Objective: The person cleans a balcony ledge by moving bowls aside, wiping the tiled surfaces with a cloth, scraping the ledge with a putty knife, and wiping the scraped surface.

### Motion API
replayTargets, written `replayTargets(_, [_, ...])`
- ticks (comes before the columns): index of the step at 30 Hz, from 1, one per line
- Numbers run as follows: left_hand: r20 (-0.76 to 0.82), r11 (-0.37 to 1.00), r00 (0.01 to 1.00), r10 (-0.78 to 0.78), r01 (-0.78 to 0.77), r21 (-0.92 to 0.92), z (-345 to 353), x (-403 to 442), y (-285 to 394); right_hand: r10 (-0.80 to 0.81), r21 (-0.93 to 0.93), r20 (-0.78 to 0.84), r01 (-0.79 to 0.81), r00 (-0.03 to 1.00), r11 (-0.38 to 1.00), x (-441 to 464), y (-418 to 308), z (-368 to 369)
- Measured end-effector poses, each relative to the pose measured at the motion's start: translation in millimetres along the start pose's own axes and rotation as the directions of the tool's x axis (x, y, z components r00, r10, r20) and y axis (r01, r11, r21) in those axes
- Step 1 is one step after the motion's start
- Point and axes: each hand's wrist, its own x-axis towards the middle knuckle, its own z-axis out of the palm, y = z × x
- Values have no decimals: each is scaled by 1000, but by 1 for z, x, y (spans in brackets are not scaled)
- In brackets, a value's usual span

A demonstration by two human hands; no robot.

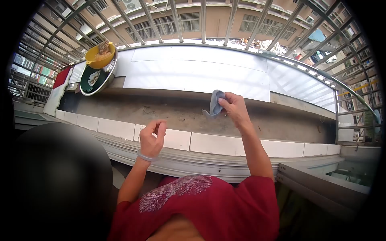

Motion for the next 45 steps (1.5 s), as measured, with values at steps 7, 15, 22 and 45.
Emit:
replayTargets(7, [158, 980, 985, 69, -97, 172, 66, 38, 14, -102, -143, 79, 113, 992, 983, -11, 8, 51])
replayTargets(15, [344, 589, 756, -556, 651, -479, 50, 48, -44, -116, -459, 67, 134, 991, 878, -6, 22, 46])
replayTargets(22, [514, 139, 715, -474, 638, -758, 47, 48, -42, 170, -265, 34, -155, 985, 952, 5, 53, 48])
replayTargets(45, [543, 151, 598, -590, 742, -653, 73, 28, -77, 243, 468, 92, -258, 966, 845, 2, 62, 78])
